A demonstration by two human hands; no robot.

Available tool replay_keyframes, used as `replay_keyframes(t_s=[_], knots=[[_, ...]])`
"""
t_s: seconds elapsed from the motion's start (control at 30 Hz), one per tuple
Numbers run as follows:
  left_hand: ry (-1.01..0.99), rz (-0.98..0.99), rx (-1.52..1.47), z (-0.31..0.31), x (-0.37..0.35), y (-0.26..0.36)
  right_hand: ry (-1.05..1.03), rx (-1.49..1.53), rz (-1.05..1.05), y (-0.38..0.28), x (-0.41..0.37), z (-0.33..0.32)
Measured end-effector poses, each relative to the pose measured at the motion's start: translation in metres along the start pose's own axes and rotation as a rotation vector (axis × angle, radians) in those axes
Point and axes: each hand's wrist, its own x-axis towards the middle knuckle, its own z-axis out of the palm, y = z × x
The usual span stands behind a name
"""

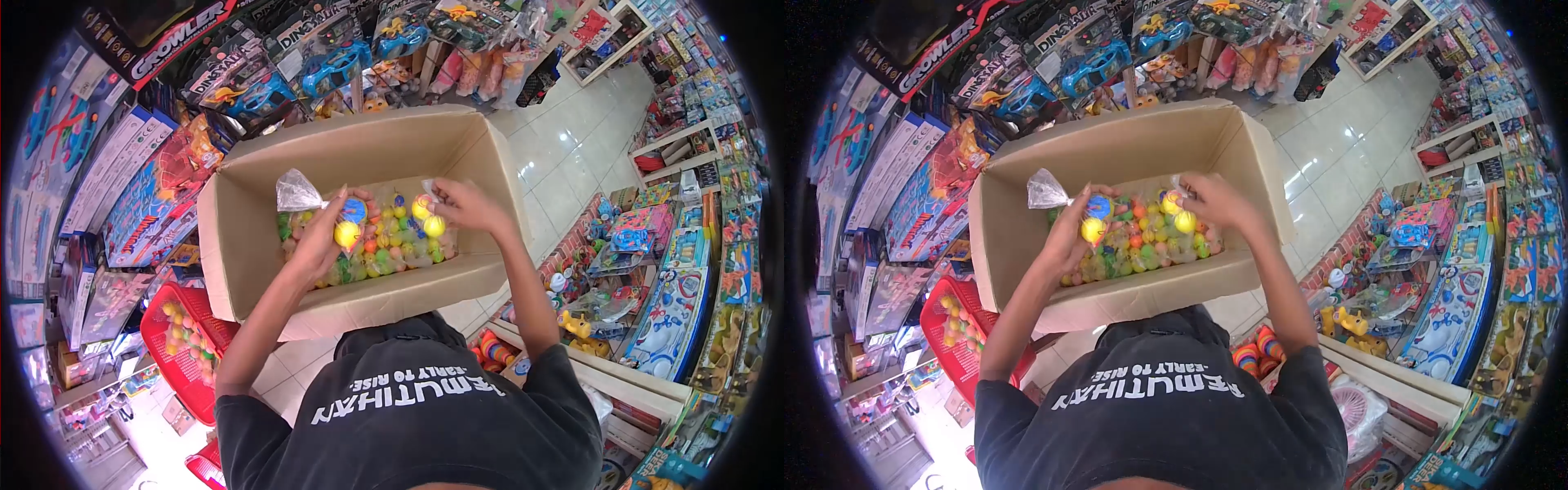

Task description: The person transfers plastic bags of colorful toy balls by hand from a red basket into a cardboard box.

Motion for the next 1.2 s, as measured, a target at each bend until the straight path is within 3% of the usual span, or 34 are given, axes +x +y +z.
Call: replay_keyframes(t_s=[0.07,0.1,0.17,0.27,0.4,0.6,0.7,0.77,0.8,0.9,0.97,1.1,1.2], knots=[[-0.001,-0.084,0.010,-0.006,0.009,-0.001,-0.142,-0.310,-0.076,0.031,0.036,0.005],[0.009,-0.094,0.009,-0.009,0.013,-0.002,-0.150,-0.299,-0.075,0.042,0.054,0.005],[-0.032,-0.173,0.070,-0.015,0.022,-0.006,-0.440,-0.480,-0.016,0.060,0.087,0.008],[-0.019,-0.294,0.085,-0.030,0.041,-0.022,-0.600,-0.584,0.056,0.090,0.121,0.020],[-0.058,-0.358,0.080,-0.055,0.076,-0.052,-0.659,-0.579,0.201,0.149,0.155,0.044],[0.021,-0.425,0.162,-0.056,0.099,-0.072,-0.506,-0.519,0.327,0.200,0.159,0.073],[-0.005,-0.452,0.420,-0.050,0.103,-0.068,-0.462,-0.461,0.380,0.215,0.157,0.089],[-0.069,-0.454,0.747,-0.056,0.111,-0.079,-0.396,-0.351,0.357,0.209,0.149,0.091],[-0.064,-0.457,0.746,-0.056,0.113,-0.082,-0.401,-0.350,0.354,0.212,0.148,0.097],[-0.160,-0.407,0.863,-0.058,0.120,-0.093,-0.378,-0.327,0.320,0.224,0.151,0.119],[-0.164,-0.254,0.968,-0.068,0.126,-0.111,-0.276,-0.255,0.333,0.224,0.147,0.124],[-0.200,-0.187,0.811,-0.063,0.134,-0.105,-0.210,-0.057,0.461,0.214,0.139,0.123],[-0.108,-0.215,0.811,-0.054,0.135,-0.094,-0.187,0.210,0.610,0.211,0.138,0.121]])
